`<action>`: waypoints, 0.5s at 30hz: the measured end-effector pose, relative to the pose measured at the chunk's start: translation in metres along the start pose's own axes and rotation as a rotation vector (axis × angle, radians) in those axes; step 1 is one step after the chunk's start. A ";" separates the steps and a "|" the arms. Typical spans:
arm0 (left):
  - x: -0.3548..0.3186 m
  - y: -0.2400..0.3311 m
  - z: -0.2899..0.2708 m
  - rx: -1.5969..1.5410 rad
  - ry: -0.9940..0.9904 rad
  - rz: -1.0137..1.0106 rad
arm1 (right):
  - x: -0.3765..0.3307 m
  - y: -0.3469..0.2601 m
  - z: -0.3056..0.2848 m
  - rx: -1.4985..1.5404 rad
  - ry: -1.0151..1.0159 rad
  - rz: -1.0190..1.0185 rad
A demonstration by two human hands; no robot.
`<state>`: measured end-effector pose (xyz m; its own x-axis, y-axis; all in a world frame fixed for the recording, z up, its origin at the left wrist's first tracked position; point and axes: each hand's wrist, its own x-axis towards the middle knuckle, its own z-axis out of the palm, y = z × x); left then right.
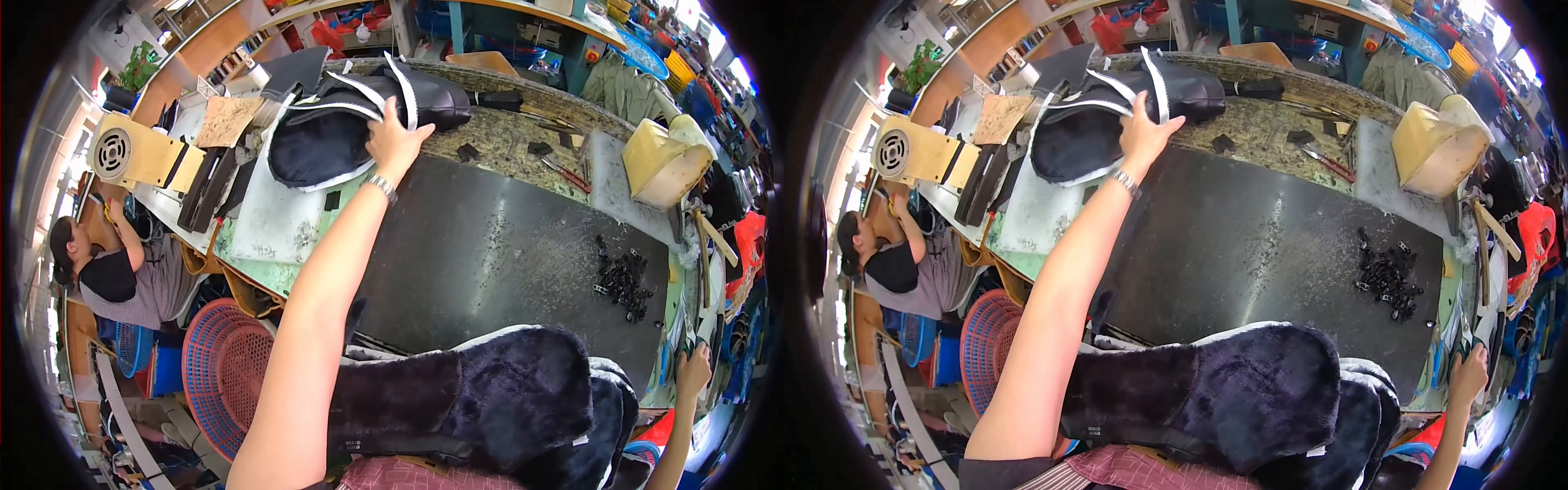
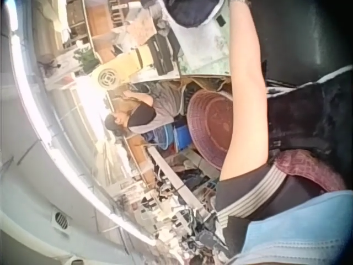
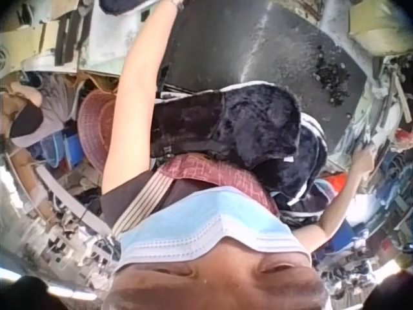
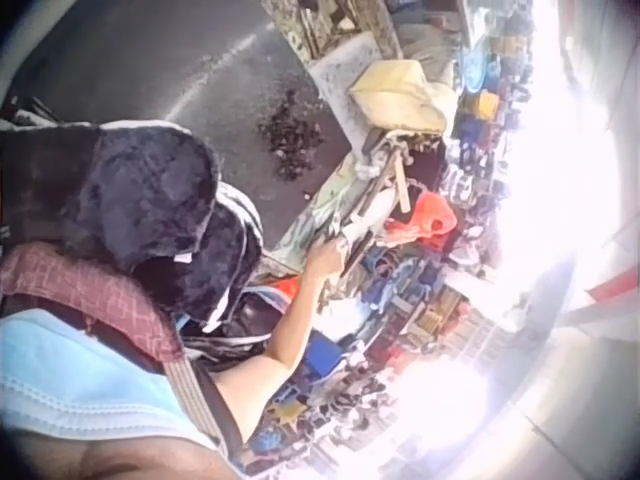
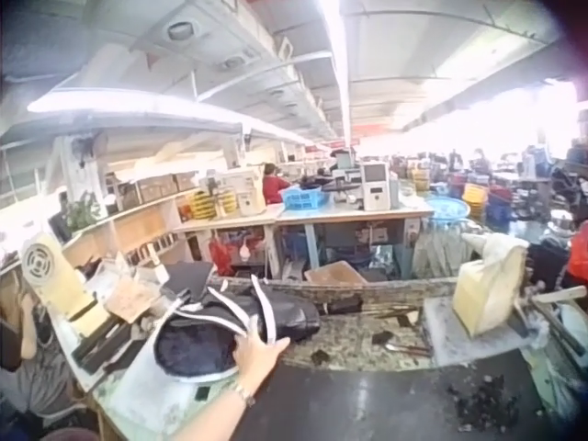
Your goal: Manually attaching buckles and trimming excess material from shoe uppers at a factory workstation.
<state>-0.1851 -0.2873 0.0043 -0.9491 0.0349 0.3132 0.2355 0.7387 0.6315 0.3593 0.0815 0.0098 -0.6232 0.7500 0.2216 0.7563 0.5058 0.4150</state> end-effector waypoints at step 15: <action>0.062 -0.040 -0.098 -1.026 -0.130 0.044 | 0.009 -0.014 0.011 -0.105 -0.106 -0.042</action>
<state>-0.2323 -0.3804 0.0683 -0.9361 0.1655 0.3105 0.2781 -0.1924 0.9411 0.3458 0.0858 -0.0039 -0.6248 0.7730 0.1102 0.7016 0.4939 0.5135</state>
